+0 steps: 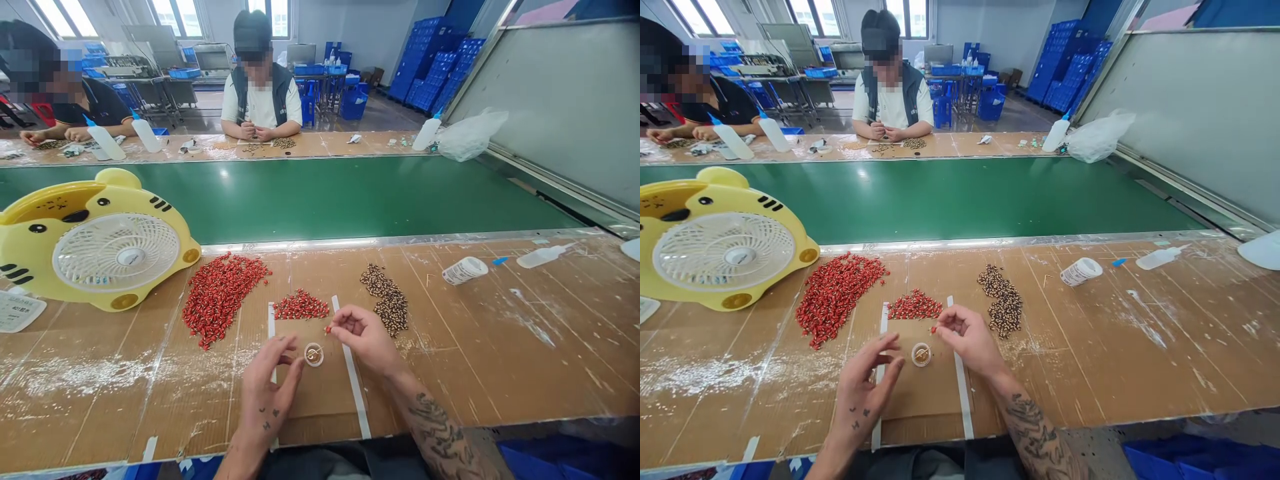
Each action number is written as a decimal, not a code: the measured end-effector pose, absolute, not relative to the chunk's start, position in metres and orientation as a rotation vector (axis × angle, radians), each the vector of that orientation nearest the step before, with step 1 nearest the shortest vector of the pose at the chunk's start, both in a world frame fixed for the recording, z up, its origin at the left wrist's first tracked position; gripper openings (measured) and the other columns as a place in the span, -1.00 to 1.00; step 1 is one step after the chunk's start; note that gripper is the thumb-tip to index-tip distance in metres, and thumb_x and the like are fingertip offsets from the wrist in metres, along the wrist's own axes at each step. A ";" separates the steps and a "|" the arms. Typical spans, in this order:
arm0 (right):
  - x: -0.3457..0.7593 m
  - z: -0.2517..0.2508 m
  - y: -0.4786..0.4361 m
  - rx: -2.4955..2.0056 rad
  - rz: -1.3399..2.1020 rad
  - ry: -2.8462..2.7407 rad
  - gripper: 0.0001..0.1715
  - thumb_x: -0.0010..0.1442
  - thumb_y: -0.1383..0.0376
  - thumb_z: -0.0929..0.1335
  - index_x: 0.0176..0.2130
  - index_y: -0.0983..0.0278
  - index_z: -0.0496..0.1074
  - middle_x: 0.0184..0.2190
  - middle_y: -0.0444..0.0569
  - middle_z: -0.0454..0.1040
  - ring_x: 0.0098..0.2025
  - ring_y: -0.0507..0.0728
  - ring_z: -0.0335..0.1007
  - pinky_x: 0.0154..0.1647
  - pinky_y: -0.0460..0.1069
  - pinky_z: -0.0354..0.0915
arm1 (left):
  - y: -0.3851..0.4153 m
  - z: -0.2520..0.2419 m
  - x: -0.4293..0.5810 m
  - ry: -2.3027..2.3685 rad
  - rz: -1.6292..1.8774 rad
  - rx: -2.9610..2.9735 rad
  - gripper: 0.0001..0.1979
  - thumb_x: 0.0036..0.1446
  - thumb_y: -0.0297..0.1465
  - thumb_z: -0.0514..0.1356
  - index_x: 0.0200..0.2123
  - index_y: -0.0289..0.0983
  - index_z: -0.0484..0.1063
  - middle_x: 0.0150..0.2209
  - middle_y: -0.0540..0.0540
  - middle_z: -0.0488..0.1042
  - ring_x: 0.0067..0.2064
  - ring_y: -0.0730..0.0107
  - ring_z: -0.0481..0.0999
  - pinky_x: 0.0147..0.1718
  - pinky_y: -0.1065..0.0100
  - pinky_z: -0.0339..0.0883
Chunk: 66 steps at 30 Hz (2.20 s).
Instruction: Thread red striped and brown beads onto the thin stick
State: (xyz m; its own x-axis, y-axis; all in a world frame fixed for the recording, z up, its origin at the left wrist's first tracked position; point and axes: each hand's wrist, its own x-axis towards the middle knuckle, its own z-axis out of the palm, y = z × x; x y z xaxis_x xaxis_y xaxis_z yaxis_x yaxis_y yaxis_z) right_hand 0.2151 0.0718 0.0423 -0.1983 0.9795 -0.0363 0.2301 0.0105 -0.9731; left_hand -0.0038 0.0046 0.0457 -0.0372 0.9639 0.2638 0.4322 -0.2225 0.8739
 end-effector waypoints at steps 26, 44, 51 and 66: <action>0.237 0.037 0.113 -1.451 1.015 -1.855 -0.78 0.22 0.24 0.34 -0.23 0.30 0.55 -0.31 -0.02 0.61 -0.29 0.14 0.51 -0.25 -0.01 0.38 | 0.007 0.012 -0.145 2.194 0.812 1.872 -0.75 0.20 -0.24 0.10 -0.30 -0.18 0.56 -0.22 -0.13 0.66 -0.24 0.12 0.63 -0.22 0.22 0.44; 0.212 0.034 0.062 -1.235 1.069 -2.094 -0.82 0.26 0.28 0.41 -0.37 0.25 0.59 -0.43 -0.07 0.54 -0.41 0.08 0.38 -0.38 -0.05 0.23 | 0.001 0.019 -0.014 1.217 1.275 0.720 -0.85 -0.06 -0.36 0.46 -0.42 -0.29 0.62 -0.45 -0.02 0.56 -0.39 0.45 0.52 -0.38 0.50 0.37; 0.203 0.032 0.057 -0.941 0.816 -2.271 -0.69 0.39 0.23 0.32 -0.35 0.27 0.55 -0.44 -0.02 0.52 -0.34 0.12 0.39 -0.29 -0.02 0.25 | -0.004 0.022 -0.011 1.030 1.265 0.443 -0.82 -0.11 -0.39 0.51 -0.44 -0.31 0.60 -0.38 -0.07 0.63 -0.46 0.53 0.50 -0.41 0.53 0.39; 0.208 0.032 0.060 -0.891 0.637 -2.374 -0.76 0.36 0.36 0.31 -0.36 0.29 0.47 -0.44 -0.03 0.47 -0.34 0.12 0.33 -0.31 -0.02 0.21 | -0.004 0.006 -0.011 1.099 1.306 0.510 -0.86 -0.23 -0.48 0.51 -0.50 -0.29 0.68 -0.28 -0.12 0.67 -0.32 0.37 0.62 -0.19 0.40 0.49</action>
